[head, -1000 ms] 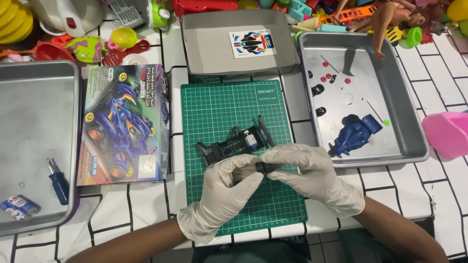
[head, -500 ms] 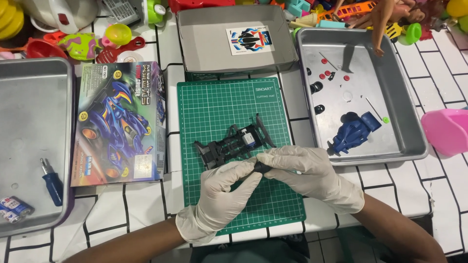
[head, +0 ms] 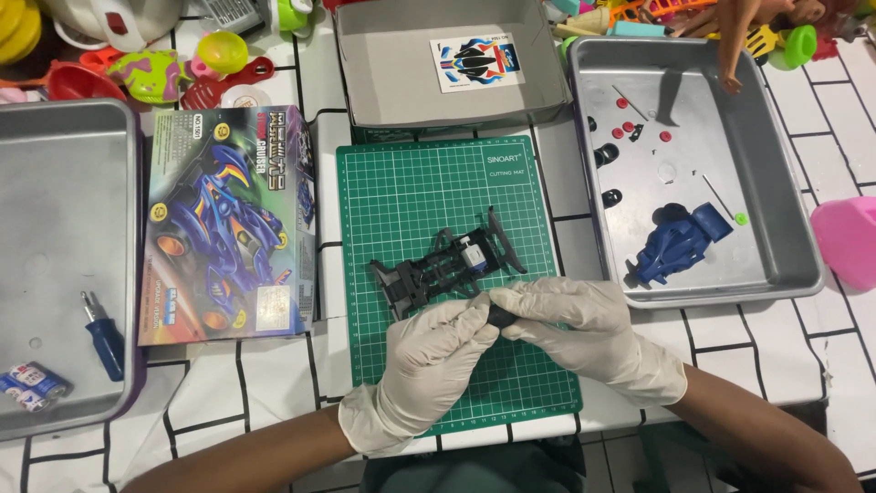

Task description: The person assembles a toy vehicle on a green cutting mat. They attach black wheels to the chassis, secure a blue body shell, and then use a screwdriver to tighten red screws into the wheel hubs.

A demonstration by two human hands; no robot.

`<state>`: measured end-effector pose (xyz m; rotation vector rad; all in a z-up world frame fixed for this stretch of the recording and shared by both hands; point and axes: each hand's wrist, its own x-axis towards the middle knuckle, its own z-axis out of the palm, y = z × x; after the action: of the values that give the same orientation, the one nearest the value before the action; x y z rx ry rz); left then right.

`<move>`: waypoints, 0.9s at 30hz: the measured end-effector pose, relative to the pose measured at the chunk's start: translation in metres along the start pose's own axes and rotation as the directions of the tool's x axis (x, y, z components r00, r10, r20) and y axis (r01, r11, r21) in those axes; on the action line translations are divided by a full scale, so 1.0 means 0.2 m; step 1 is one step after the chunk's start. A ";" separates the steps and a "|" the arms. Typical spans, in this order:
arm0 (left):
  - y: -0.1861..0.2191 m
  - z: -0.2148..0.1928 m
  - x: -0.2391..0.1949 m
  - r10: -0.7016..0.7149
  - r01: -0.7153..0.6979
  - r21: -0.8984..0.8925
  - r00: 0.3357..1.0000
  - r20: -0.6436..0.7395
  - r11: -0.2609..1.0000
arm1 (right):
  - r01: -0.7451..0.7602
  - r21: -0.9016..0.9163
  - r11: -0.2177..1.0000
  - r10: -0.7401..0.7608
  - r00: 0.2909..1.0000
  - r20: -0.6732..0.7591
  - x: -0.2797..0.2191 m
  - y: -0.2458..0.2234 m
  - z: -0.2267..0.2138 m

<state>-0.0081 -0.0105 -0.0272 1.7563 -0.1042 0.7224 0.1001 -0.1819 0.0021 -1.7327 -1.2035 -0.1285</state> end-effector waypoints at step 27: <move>0.13 -0.06 0.06 -0.092 0.186 -0.371 0.962 0.258 0.910 | -0.440 -0.080 0.895 0.344 0.792 -0.505 0.16 0.19 -0.62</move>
<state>-0.0140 -0.0051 0.0015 1.4368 -0.2643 0.3529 0.1946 -0.2552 0.0584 -1.9363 -0.4586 -0.4108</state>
